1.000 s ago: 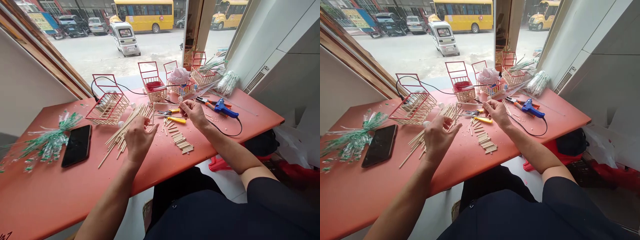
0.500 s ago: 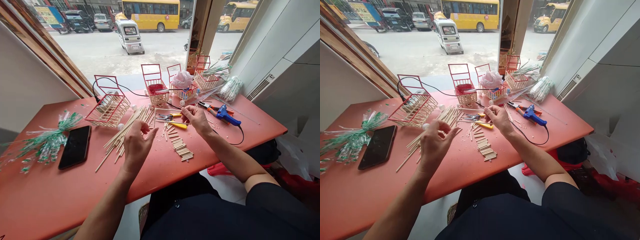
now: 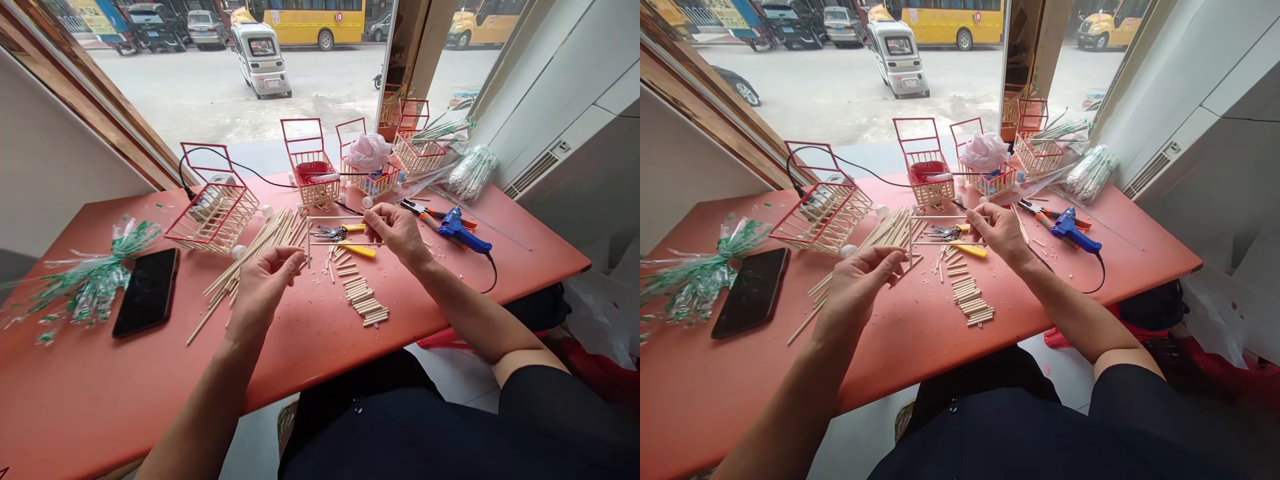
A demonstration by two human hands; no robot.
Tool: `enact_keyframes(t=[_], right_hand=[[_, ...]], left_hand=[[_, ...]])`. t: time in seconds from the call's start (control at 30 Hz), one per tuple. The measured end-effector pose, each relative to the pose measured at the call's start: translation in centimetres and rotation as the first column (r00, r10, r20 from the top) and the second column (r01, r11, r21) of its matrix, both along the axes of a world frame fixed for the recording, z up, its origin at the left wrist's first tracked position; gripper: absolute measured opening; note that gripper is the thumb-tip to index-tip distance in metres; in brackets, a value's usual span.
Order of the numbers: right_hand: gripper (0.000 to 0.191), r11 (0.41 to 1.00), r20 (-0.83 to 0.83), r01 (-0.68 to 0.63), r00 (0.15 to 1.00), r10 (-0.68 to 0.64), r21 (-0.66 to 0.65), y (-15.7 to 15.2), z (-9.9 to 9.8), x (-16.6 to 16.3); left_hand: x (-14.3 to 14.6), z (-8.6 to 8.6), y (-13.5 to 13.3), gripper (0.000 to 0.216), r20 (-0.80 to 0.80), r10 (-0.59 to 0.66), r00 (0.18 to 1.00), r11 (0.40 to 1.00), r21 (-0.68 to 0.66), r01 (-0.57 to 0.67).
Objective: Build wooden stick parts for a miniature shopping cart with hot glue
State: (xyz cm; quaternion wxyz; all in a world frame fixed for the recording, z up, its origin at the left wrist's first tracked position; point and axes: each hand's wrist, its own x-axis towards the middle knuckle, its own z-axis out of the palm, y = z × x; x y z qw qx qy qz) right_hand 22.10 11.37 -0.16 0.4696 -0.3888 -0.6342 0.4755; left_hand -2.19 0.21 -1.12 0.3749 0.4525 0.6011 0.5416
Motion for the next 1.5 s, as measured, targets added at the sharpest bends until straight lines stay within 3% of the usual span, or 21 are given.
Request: enact_keyframes(t=[0.1,0.2,0.37,0.5,0.9,1.17,1.5], right_hand=[[0.071,1.000,0.006,0.015,1.000,-0.015,0.005,0.2,-0.6,0.3],[0.070,0.999,-0.001,0.020,1.000,-0.020,0.026,0.0,-0.5,0.4],[0.066,0.995,0.014,0.005,1.000,-0.007,0.099,-0.7,0.0,0.2],[0.064,0.992,0.024,-0.018,1.000,0.015,0.129,-1.2,0.1,0.0],[0.064,0.993,0.039,-0.019,0.999,0.015,0.118,-1.4,0.1,-0.2],[0.065,0.995,0.028,-0.034,0.999,0.031,0.092,-1.1,0.3,0.0],[0.066,0.997,0.079,-0.030,0.997,0.024,0.077,-1.4,0.4,-0.3]], left_hand=[[0.5,-0.3,-0.3,0.030,-0.280,0.081,0.957,0.994,0.090,-0.058],[1.0,-0.7,-0.4,0.024,-0.495,0.165,0.853,0.973,0.223,-0.059],[1.3,-1.1,-0.4,0.022,-0.676,0.230,0.700,0.947,0.320,-0.003],[1.3,-1.3,-0.5,0.020,-0.715,0.258,0.650,0.937,0.350,0.013],[1.4,-1.5,-0.8,0.026,-0.762,0.230,0.605,0.948,0.316,0.037],[0.9,-1.0,-0.7,0.023,-0.620,0.080,0.781,0.979,0.198,0.057],[1.2,-1.2,-0.9,0.024,-0.739,0.178,0.650,0.962,0.271,0.044]])
